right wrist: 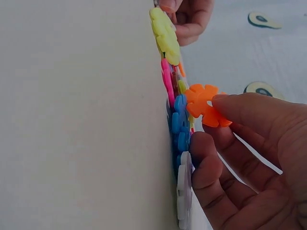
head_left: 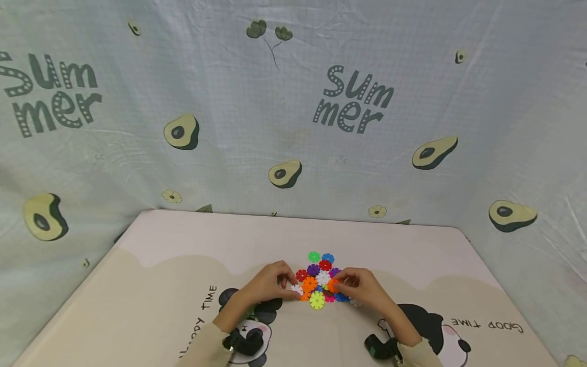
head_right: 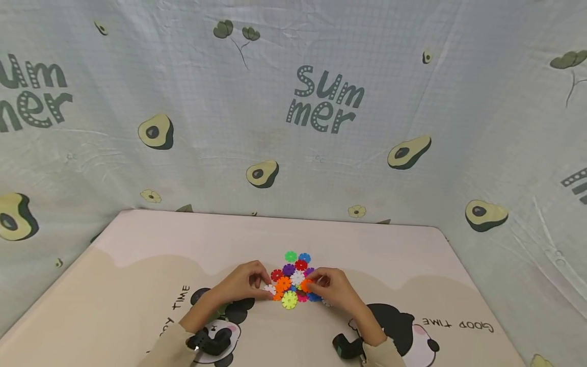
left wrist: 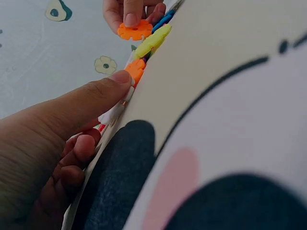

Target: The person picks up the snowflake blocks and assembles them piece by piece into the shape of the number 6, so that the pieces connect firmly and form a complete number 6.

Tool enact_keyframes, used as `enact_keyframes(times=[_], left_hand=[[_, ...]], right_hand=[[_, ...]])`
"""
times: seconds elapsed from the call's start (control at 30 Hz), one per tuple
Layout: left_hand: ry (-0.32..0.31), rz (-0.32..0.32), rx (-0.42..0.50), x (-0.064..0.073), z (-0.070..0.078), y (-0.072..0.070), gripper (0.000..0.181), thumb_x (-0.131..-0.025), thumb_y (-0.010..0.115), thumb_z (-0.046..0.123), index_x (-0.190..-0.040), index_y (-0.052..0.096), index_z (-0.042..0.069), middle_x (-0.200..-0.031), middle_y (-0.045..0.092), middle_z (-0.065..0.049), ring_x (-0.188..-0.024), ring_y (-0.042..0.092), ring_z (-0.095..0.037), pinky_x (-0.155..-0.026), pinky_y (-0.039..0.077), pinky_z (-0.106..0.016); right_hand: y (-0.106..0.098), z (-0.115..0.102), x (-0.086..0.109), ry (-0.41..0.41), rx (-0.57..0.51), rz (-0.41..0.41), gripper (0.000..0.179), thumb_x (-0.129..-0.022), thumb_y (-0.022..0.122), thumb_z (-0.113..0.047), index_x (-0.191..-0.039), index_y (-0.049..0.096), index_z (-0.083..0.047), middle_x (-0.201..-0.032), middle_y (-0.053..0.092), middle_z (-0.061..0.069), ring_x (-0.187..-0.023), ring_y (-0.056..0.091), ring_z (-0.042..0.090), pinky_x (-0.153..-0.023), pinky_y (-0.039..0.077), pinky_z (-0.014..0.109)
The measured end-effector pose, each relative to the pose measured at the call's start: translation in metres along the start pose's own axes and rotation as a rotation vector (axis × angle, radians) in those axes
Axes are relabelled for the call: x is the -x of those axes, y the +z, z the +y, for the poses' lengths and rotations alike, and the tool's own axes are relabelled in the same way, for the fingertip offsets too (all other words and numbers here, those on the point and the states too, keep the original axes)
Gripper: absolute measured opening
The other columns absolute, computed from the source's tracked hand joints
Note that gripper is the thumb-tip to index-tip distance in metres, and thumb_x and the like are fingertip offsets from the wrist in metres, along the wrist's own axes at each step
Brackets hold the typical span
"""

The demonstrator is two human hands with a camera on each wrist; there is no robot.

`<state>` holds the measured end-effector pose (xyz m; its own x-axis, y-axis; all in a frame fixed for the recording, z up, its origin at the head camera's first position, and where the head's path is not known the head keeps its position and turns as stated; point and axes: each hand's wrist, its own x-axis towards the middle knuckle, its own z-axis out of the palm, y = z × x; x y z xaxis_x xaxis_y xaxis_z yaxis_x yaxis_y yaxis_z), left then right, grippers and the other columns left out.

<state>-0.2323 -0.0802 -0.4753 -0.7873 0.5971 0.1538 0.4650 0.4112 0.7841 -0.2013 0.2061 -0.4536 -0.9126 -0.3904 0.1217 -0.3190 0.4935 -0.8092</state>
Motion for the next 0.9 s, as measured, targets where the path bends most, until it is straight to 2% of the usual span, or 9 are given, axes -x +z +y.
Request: enact_keyframes(times=[0.2, 0.37, 0.53, 0.73, 0.9], left_hand=[[0.042, -0.019, 0.025, 0.0, -0.004, -0.001, 0.022, -0.081, 0.081, 0.019, -0.093, 0.067, 0.007, -0.079, 0.056, 0.003, -0.066, 0.045, -0.003, -0.059, 0.041, -0.019], [0.052, -0.059, 0.087, 0.0, -0.004, -0.003, 0.017, -0.086, 0.075, 0.018, -0.098, 0.068, 0.009, -0.077, 0.054, 0.005, -0.068, 0.045, -0.004, -0.061, 0.039, -0.018], [0.021, -0.064, 0.162, -0.001, -0.003, -0.002, 0.013, -0.088, 0.073, 0.016, -0.099, 0.069, 0.009, -0.081, 0.058, 0.004, -0.071, 0.049, -0.005, -0.063, 0.041, -0.018], [-0.005, -0.058, 0.269, -0.002, 0.0, 0.004, 0.014, -0.09, 0.07, 0.012, -0.098, 0.068, 0.001, -0.085, 0.064, -0.005, -0.073, 0.056, -0.007, -0.067, 0.049, -0.018], [-0.048, -0.07, 0.41, -0.003, 0.005, 0.011, 0.017, -0.092, 0.066, 0.006, -0.103, 0.063, -0.006, -0.086, 0.066, -0.011, -0.07, 0.065, -0.01, -0.068, 0.055, -0.023]], right_hand=[[0.0, 0.001, 0.001, 0.008, -0.027, -0.004, 0.015, -0.09, 0.069, -0.011, -0.099, 0.07, 0.0, -0.088, 0.066, 0.007, -0.07, 0.054, 0.009, -0.064, 0.049, 0.02], [-0.001, 0.003, 0.0, 0.0, -0.038, -0.017, 0.014, -0.09, 0.069, -0.009, -0.099, 0.069, 0.002, -0.084, 0.065, 0.006, -0.066, 0.052, 0.007, -0.06, 0.048, 0.02], [0.0, 0.003, -0.001, 0.005, -0.046, -0.024, 0.015, -0.09, 0.069, -0.008, -0.1, 0.069, 0.003, -0.083, 0.065, 0.006, -0.064, 0.052, 0.007, -0.058, 0.049, 0.02], [0.0, 0.001, -0.001, 0.013, -0.055, -0.022, 0.015, -0.09, 0.069, -0.009, -0.099, 0.069, 0.003, -0.085, 0.066, 0.007, -0.066, 0.053, 0.008, -0.06, 0.049, 0.02], [0.0, 0.002, -0.001, 0.007, -0.059, -0.025, 0.016, -0.09, 0.069, -0.011, -0.1, 0.069, 0.002, -0.086, 0.067, 0.007, -0.068, 0.056, 0.008, -0.062, 0.05, 0.02]])
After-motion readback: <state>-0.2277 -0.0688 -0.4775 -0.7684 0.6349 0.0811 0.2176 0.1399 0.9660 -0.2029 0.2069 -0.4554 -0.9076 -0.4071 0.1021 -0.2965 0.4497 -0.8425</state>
